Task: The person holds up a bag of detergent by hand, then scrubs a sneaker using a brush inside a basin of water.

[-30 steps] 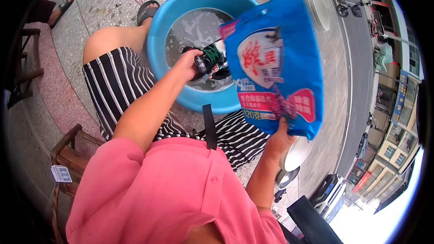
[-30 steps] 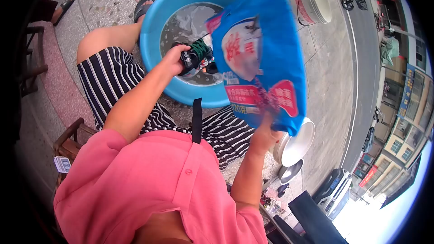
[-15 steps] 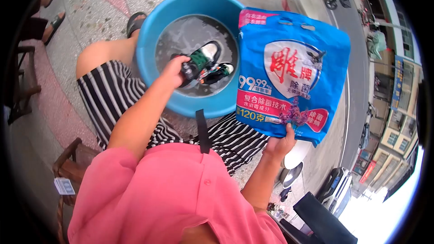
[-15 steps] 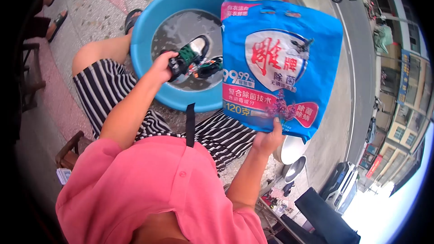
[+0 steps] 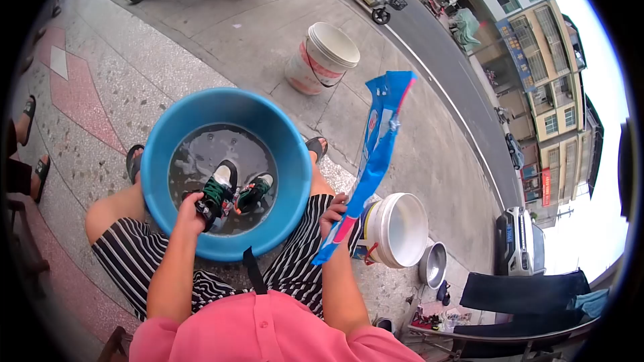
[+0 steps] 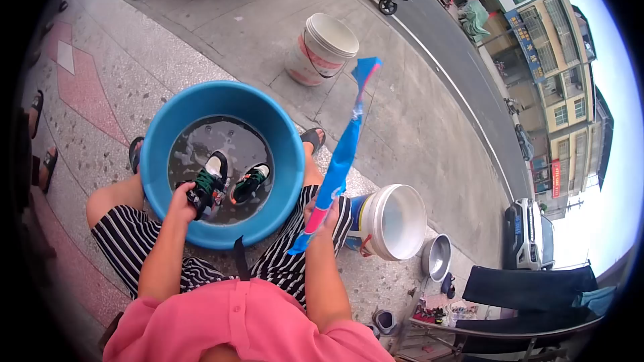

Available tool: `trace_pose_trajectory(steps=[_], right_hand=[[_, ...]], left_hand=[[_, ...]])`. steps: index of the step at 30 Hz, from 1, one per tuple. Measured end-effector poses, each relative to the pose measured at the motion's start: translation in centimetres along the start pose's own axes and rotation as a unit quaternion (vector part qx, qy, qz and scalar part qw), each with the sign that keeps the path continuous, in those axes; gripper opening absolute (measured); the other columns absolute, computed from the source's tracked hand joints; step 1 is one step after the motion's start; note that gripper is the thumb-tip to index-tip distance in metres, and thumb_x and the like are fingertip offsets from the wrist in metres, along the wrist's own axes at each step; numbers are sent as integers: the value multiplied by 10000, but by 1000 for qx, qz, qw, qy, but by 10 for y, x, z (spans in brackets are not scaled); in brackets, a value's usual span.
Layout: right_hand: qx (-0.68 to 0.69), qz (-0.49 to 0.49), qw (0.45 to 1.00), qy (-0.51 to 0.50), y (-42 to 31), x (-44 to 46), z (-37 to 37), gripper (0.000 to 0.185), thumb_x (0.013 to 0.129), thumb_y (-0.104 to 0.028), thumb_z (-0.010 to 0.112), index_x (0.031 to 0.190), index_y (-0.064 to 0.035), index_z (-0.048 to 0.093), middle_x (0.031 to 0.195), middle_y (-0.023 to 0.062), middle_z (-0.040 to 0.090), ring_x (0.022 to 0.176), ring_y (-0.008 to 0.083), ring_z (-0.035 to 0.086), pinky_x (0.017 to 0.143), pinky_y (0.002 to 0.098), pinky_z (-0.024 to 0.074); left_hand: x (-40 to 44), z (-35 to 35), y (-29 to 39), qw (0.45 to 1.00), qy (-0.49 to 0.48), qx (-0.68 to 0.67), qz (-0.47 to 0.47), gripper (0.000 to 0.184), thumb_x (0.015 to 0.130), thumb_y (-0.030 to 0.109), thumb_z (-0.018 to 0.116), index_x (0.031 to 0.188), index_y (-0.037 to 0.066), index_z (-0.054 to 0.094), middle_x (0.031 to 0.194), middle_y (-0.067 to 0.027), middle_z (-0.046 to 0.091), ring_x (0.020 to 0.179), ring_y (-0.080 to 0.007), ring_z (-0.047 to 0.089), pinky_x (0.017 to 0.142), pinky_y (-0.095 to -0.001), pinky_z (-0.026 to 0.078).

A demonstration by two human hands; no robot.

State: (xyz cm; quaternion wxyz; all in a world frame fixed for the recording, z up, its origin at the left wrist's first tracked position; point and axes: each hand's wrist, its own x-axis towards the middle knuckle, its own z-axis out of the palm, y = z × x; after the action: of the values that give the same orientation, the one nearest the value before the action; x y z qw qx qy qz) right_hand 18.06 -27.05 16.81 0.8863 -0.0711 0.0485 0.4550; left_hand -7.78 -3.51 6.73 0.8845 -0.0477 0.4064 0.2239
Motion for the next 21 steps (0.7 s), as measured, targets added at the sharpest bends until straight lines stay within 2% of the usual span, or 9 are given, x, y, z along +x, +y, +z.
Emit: trace_pose_trajectory(steps=[1, 3, 4, 8, 11, 13, 14, 15, 21], right_hand=[[90, 6, 995, 53, 3, 7, 2, 187, 904, -211, 460, 1003, -85, 556, 920, 73, 603, 603, 137, 570, 438, 266, 422], [110, 28, 993, 37, -12, 12, -9, 215, 880, -192, 509, 1025, -35, 525, 965, 82, 586, 673, 149, 587, 513, 268, 457], [118, 38, 992, 36, -23, 11, -12, 248, 865, -190, 531, 1045, -21, 506, 966, 87, 575, 693, 157, 589, 531, 272, 465], [112, 84, 990, 9, -74, -5, -18, 434, 801, -200, 595, 1103, 55, 416, 980, 124, 501, 772, 188, 598, 608, 293, 488], [73, 69, 995, 10, -106, -29, -16, 416, 821, -197, 568, 1097, 68, 403, 945, 98, 481, 769, 177, 589, 616, 294, 482], [72, 43, 994, 76, -135, -45, -38, 387, 798, -256, 620, 1046, -22, 439, 888, 56, 486, 707, 156, 559, 573, 283, 465], [72, 43, 992, 94, -152, -53, -59, 385, 806, -273, 608, 1050, -33, 434, 879, 48, 485, 706, 154, 559, 567, 288, 453], [60, 70, 995, 37, -155, -61, -68, 359, 878, -176, 495, 1131, 63, 406, 933, 86, 478, 772, 170, 569, 613, 297, 455], [42, 60, 991, 110, -148, -90, -148, 326, 900, -200, 478, 1130, 31, 466, 995, 107, 532, 840, 198, 586, 675, 338, 479]], left_hand=[[1, -4, 3, 1000, -7, 0, 3, 267, 812, 101, 510, 1025, -60, 499, 1037, -206, 582, 920, -337, 592, 851, -475, 482], [17, -23, 1, 1000, -13, -4, 7, 265, 816, 95, 504, 1031, -60, 500, 1030, -199, 583, 923, -331, 590, 848, -471, 484], [23, -26, 0, 1000, -15, 2, 17, 369, 812, 150, 494, 1118, -52, 463, 1058, -218, 574, 951, -372, 572, 826, -568, 453], [28, -29, 2, 999, -12, -10, 30, 362, 814, 157, 494, 1111, -51, 479, 1067, -217, 574, 949, -366, 576, 848, -540, 455], [-10, 3, 5, 1000, -13, 27, 9, 287, 839, 130, 480, 1060, -50, 514, 1047, -196, 589, 932, -325, 594, 837, -468, 484], [7, -8, 7, 1000, 1, 20, 2, 305, 841, 142, 476, 1074, -52, 510, 1048, -200, 591, 934, -331, 594, 835, -483, 480], [11, -13, 8, 1000, -8, 25, -4, 311, 839, 139, 478, 1081, -53, 506, 1050, -199, 592, 936, -339, 592, 844, -490, 474], [2, -7, 10, 999, -13, 32, -8, 308, 839, 145, 482, 1073, -53, 509, 1040, -196, 595, 934, -332, 591, 846, -494, 470], [-23, 8, 18, 998, 29, 30, 38, 367, 847, 167, 478, 1139, -54, 450, 1072, -207, 561, 949, -350, 568, 840, -535, 456]])
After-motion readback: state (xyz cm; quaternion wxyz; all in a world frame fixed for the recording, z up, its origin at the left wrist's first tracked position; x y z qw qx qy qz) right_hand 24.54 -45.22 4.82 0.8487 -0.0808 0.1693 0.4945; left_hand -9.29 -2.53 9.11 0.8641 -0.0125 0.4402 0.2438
